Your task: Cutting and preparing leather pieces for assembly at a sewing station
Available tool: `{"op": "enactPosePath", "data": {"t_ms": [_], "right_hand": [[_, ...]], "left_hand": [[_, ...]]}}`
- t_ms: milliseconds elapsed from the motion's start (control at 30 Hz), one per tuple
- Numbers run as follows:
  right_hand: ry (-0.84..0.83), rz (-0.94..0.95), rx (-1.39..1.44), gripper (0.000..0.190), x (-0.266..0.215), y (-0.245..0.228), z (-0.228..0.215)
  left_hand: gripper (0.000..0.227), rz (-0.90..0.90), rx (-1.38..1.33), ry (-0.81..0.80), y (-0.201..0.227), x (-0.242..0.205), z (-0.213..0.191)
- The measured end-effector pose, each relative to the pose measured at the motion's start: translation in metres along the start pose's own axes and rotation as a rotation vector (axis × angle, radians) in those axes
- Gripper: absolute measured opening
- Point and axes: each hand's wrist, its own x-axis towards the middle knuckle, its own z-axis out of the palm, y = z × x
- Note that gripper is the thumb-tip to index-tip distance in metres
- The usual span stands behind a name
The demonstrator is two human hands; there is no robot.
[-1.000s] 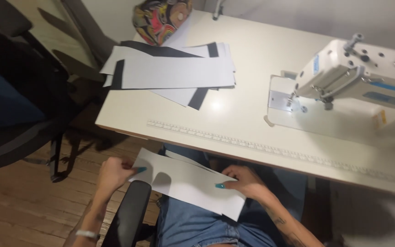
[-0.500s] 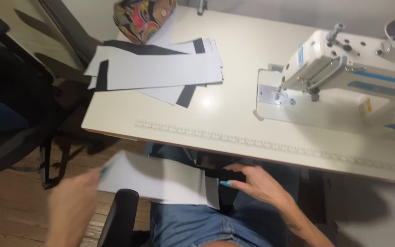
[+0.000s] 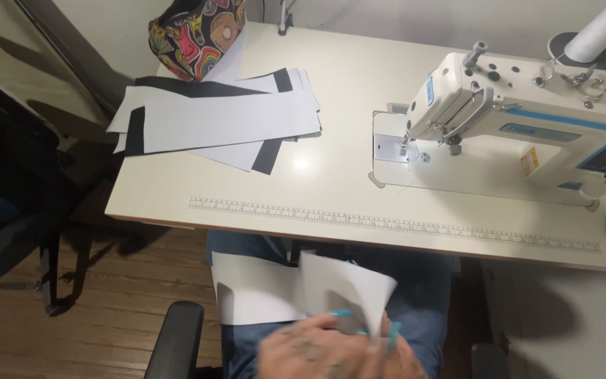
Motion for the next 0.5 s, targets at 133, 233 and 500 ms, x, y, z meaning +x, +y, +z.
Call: {"op": "enactPosePath", "data": {"t_ms": [133, 233, 500], "right_hand": [[0.496, 0.253, 0.063, 0.051, -0.008, 0.015, -0.002], [0.819, 0.417, 0.121, 0.047, -0.010, 0.031, -0.006], [1.220, 0.310, 0.074, 0.032, -0.042, 0.092, -0.048]], "left_hand": [[0.013, 0.066, -0.434, -0.241, -0.010, 0.002, 0.024], [0.009, 0.638, -0.172, -0.181, -0.014, 0.072, 0.009], [0.044, 0.157, 0.419, -0.388, -0.181, 0.164, 0.038]]}}
